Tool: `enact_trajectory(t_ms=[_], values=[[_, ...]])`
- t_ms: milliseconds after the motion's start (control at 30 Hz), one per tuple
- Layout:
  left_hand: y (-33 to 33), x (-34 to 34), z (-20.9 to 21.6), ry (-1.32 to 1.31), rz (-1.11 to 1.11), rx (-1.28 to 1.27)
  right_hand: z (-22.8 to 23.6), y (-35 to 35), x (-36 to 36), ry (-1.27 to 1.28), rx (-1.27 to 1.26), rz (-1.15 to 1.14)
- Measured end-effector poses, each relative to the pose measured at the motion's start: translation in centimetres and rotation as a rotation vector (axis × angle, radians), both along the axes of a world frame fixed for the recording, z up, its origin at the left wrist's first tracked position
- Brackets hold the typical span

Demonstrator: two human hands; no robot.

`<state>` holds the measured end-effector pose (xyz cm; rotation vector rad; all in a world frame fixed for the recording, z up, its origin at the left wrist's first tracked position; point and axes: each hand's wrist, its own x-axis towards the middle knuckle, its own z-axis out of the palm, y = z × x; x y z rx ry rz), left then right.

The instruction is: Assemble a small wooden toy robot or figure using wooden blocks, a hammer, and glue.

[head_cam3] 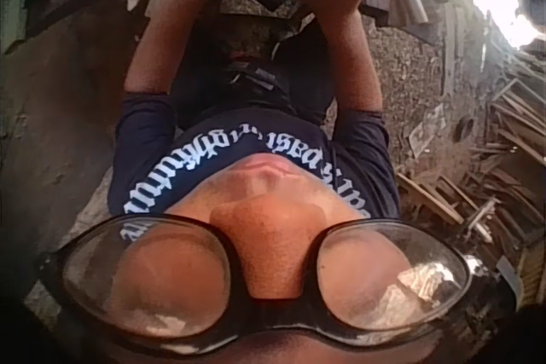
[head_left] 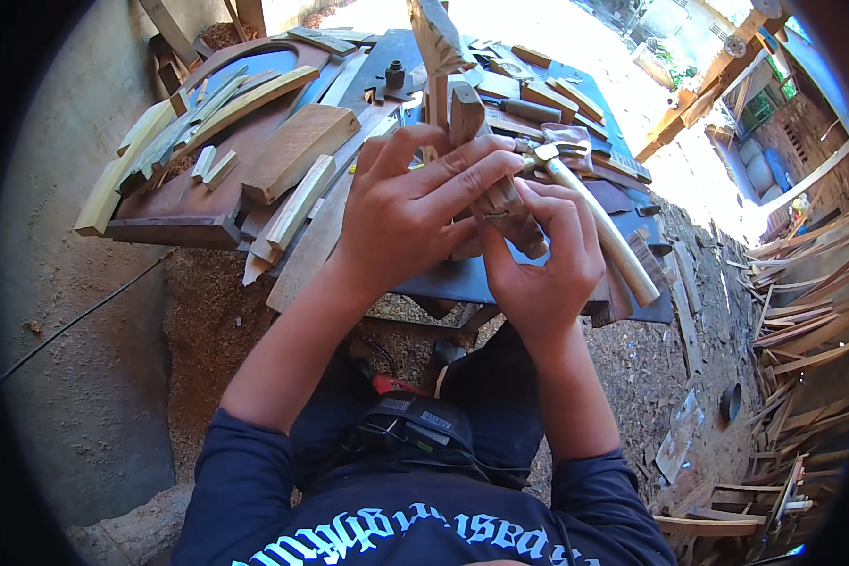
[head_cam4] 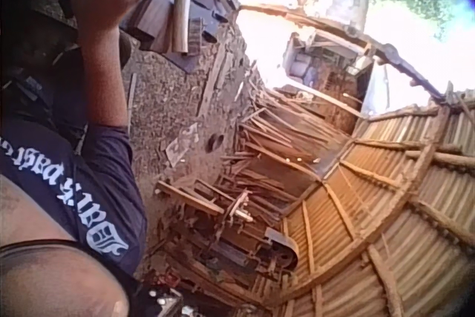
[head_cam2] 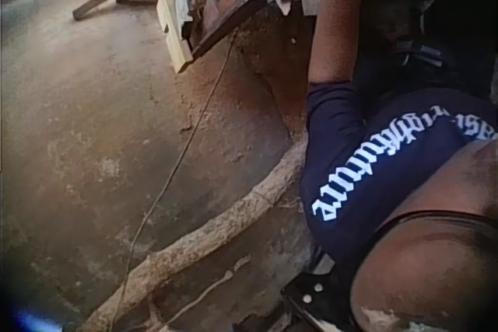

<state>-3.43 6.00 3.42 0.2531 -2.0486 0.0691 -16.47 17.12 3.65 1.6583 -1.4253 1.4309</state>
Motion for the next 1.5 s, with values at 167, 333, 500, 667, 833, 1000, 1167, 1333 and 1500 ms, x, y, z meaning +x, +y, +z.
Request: enact_trajectory(t_ms=[167,333,500,667,833,1000,1167,1333,1500], values=[[-0.7,-1.2,-0.4,0.125,-0.132,0.032,0.9,0.9,-0.5,0.049,0.101,0.000],[0.0,-1.6,-1.2,0.200,-0.254,0.015,0.3,1.8,-0.8,0.105,0.150,0.028],[0.1,-2.4,-2.1,0.209,-0.234,0.008,0.1,2.3,-1.8,0.252,0.098,-0.054],[0.4,-2.6,-2.2,0.220,-0.210,0.011,-0.8,2.8,0.6,-0.046,0.204,-0.112],[0.2,-2.8,-2.2,0.248,-0.229,0.000,-0.9,2.9,0.4,-0.089,0.115,-0.081],[0.1,-2.8,-1.5,0.206,-0.245,-0.040,-0.4,3.0,-0.9,0.063,0.165,-0.066],[1.0,-0.2,-4.4,0.255,-0.234,0.139,-3.3,6.0,1.0,0.169,-0.003,-0.254],[2.0,0.1,-8.0,0.217,-0.146,0.648,-7.7,6.8,1.0,-0.025,0.305,-0.149],[0.4,-1.0,-8.1,-0.035,-0.068,0.847,-8.5,2.0,-1.0,-0.036,0.588,-0.184]])
